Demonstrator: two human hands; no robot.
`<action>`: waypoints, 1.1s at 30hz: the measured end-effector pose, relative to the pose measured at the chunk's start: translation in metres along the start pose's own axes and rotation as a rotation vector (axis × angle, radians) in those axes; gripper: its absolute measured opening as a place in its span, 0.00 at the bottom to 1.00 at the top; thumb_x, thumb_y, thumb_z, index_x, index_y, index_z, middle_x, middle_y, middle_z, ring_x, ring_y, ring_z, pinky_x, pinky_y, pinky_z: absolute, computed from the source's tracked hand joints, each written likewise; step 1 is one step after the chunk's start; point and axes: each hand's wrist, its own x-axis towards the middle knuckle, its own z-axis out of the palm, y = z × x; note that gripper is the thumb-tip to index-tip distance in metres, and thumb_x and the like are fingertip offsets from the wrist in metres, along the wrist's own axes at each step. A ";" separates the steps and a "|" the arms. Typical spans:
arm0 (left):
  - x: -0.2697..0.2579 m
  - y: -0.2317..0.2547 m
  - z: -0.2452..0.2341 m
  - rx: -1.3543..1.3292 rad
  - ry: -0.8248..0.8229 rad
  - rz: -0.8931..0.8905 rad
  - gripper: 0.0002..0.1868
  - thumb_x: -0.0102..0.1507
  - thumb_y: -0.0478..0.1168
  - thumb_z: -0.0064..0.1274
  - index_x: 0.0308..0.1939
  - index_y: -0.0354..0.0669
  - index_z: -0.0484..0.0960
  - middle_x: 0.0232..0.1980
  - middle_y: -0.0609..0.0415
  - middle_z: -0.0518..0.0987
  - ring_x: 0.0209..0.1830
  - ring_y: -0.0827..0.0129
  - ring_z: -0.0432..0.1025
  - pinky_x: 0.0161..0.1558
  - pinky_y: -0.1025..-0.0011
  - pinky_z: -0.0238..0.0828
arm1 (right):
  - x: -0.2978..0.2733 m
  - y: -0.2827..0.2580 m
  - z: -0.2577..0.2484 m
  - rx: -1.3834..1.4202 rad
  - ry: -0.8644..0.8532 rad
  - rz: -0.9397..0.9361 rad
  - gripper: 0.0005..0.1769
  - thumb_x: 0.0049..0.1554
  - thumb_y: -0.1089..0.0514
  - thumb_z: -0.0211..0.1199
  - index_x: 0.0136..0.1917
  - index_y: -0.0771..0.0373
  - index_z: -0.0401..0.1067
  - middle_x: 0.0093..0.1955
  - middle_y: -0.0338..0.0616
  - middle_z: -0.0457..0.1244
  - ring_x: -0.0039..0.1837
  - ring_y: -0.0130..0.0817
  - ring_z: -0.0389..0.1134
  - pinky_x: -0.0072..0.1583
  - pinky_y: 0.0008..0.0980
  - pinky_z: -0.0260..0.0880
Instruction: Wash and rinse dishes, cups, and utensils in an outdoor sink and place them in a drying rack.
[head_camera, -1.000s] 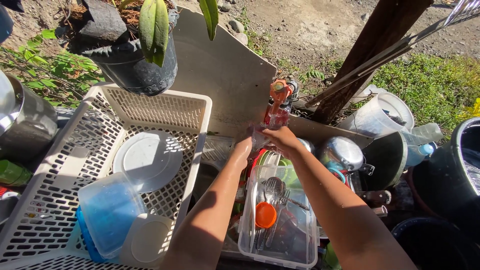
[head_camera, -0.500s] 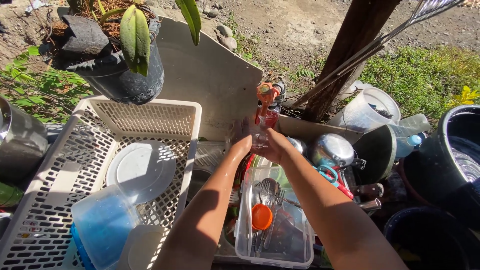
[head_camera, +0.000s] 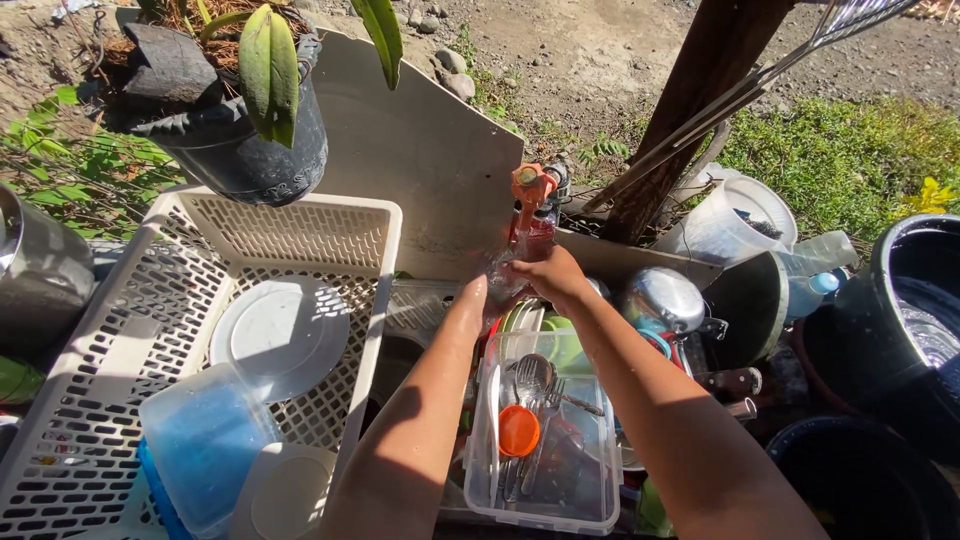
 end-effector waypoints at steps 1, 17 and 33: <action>-0.010 0.004 0.004 -0.002 0.003 0.004 0.21 0.63 0.61 0.49 0.50 0.55 0.81 0.45 0.60 0.83 0.45 0.71 0.77 0.34 0.66 0.77 | -0.001 -0.001 0.000 -0.001 -0.005 -0.001 0.19 0.52 0.60 0.71 0.57 0.65 0.74 0.51 0.42 0.72 0.50 0.34 0.73 0.47 0.43 0.77; -0.084 0.049 0.026 1.111 0.241 0.528 0.29 0.53 0.51 0.64 0.52 0.38 0.83 0.48 0.46 0.84 0.49 0.58 0.79 0.52 0.62 0.74 | 0.008 0.017 0.003 0.310 -0.032 0.392 0.32 0.58 0.33 0.55 0.66 0.54 0.72 0.59 0.43 0.68 0.58 0.43 0.69 0.59 0.47 0.71; -0.390 0.125 -0.137 1.721 0.465 0.616 0.35 0.48 0.43 0.73 0.54 0.34 0.74 0.48 0.40 0.80 0.51 0.49 0.76 0.59 0.52 0.66 | -0.096 -0.042 0.081 -1.163 -0.182 -0.314 0.28 0.56 0.41 0.65 0.60 0.64 0.75 0.56 0.54 0.71 0.57 0.50 0.73 0.57 0.44 0.72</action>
